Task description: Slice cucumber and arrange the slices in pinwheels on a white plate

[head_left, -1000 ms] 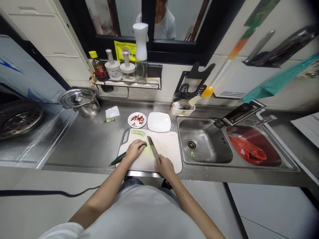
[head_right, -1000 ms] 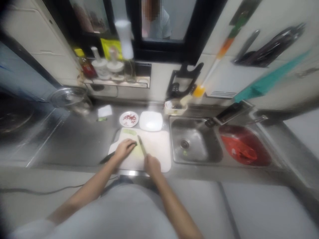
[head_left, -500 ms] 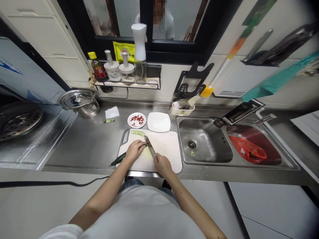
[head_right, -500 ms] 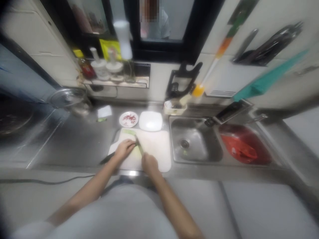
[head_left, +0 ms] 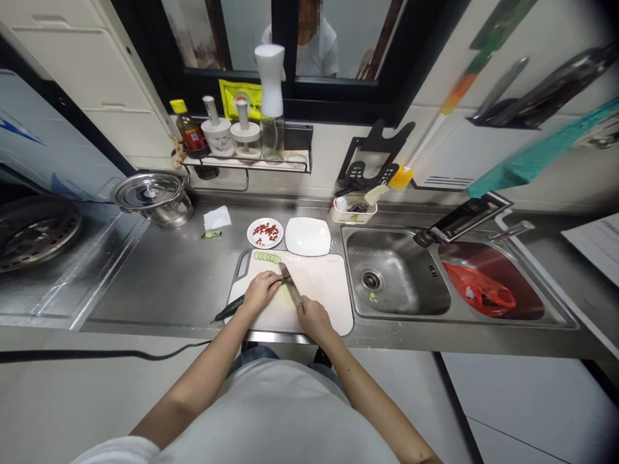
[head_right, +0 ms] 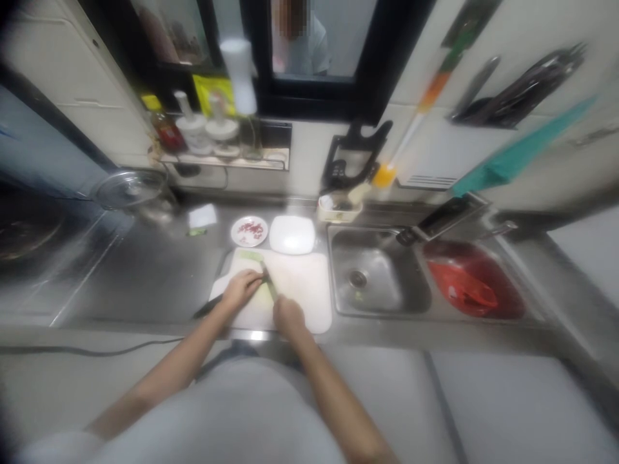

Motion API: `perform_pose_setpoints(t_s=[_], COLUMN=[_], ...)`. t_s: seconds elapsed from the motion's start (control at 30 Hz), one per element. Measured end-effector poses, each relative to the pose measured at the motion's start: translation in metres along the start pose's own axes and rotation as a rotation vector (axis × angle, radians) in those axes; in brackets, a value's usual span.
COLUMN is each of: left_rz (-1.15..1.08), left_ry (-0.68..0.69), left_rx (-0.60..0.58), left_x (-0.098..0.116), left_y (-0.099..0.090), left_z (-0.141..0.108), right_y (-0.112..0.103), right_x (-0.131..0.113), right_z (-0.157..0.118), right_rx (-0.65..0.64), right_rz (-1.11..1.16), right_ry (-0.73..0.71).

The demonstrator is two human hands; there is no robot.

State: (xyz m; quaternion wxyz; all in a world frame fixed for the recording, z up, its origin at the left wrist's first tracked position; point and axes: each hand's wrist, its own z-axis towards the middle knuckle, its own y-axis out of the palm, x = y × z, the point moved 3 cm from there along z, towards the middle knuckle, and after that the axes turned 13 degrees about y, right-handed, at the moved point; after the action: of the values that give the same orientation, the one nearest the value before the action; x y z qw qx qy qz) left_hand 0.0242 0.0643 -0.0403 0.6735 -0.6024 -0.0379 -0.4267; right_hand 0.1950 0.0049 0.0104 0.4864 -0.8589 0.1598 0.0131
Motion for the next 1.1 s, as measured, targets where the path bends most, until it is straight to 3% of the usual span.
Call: perform_pose_setpoints(t_s=[0.7,1.1], left_rz=[0.009,0.016], left_ry=[0.049,0.047], left_rx=[0.018,0.019], left_x=[0.000,-0.003], left_y=[0.003,0.004], left_z=[-0.001,-0.001], right_y=[-0.008,-0.003], right_x=[-0.022,0.005], right_z=[0.014,-0.011], right_rx=[0.028,-0.080], right_rz=[-0.034,-0.083], right_ry=[-0.043,-0.001])
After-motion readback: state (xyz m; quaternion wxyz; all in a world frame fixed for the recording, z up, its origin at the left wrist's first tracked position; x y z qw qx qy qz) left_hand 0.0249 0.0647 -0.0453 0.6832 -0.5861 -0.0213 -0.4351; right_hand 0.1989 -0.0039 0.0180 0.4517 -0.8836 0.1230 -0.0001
